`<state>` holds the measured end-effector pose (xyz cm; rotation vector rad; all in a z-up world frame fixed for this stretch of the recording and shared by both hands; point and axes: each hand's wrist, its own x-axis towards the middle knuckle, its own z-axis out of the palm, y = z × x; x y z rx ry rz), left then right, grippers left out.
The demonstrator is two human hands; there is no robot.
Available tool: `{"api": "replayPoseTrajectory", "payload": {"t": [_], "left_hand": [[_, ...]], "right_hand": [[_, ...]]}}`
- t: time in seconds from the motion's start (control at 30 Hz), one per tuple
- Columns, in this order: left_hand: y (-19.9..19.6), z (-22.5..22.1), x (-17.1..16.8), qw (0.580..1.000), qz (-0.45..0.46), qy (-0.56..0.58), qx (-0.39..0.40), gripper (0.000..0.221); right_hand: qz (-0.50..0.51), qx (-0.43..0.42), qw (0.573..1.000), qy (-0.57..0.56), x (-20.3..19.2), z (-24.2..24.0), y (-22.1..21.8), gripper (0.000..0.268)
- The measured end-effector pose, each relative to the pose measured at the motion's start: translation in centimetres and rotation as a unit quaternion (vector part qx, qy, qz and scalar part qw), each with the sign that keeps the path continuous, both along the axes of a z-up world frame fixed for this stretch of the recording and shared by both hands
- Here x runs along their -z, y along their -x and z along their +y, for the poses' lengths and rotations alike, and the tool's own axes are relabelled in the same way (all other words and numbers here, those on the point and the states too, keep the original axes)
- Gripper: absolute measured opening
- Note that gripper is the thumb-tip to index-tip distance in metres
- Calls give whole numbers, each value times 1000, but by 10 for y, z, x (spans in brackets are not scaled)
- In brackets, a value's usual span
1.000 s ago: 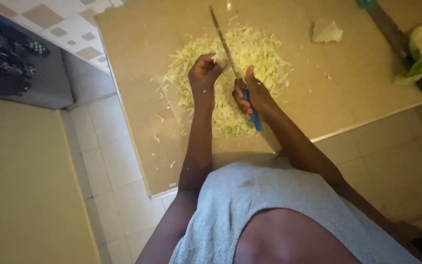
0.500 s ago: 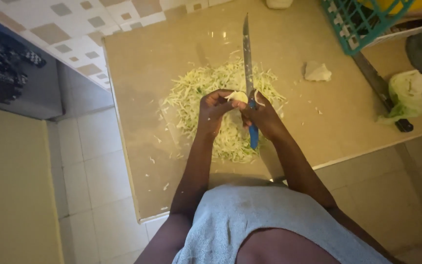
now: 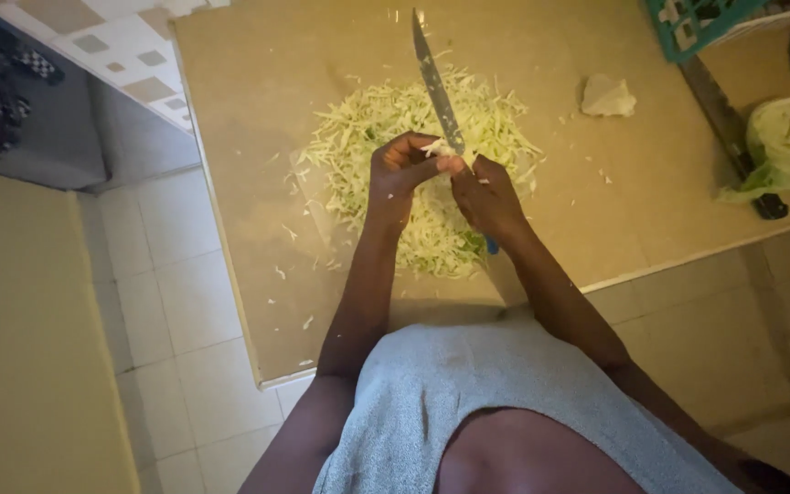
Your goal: Shredding a head of cabbage into thin strips using a kitchen knife on a countertop.
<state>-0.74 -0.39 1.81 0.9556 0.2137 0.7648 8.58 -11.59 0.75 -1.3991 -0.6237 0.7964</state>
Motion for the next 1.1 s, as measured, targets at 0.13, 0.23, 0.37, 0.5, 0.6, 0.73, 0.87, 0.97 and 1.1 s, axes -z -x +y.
{"api": "replayPoseTrajectory", "payload": {"t": [0.13, 0.23, 0.37, 0.5, 0.6, 0.73, 0.87, 0.97, 1.1], "left_hand": [[-2, 7, 16, 1000, -10, 8, -5, 23], [0, 14, 22, 1000, 10, 0, -13, 20], [-2, 24, 32, 1000, 4, -12, 1, 18], [-6, 20, 37, 1000, 5, 21, 15, 20], [-10, 13, 35, 999, 21, 23, 32, 19], [-16, 11, 44, 999, 11, 38, 36, 21], [-15, 6, 30, 998, 7, 49, 41, 22], [-15, 6, 35, 997, -3, 53, 47, 22], [-13, 10, 39, 998, -2, 55, 40, 24]], "right_hand": [[16, 1, 999, -32, -5, 7, 6, 47], [16, -18, 999, -31, 3, 7, 7, 53], [96, -30, 995, -30, 4, 5, 12, 48], [151, -31, 984, -92, -23, 2, 8, 45], [141, -10, 988, -69, -15, 2, -4, 35], [119, 9, 991, -61, 6, 3, -8, 26], [72, -3, 997, -38, -5, -8, -7, 24], [45, -24, 998, -21, -16, -15, 0, 27], [54, -23, 998, -16, -15, -14, 7, 29]]}}
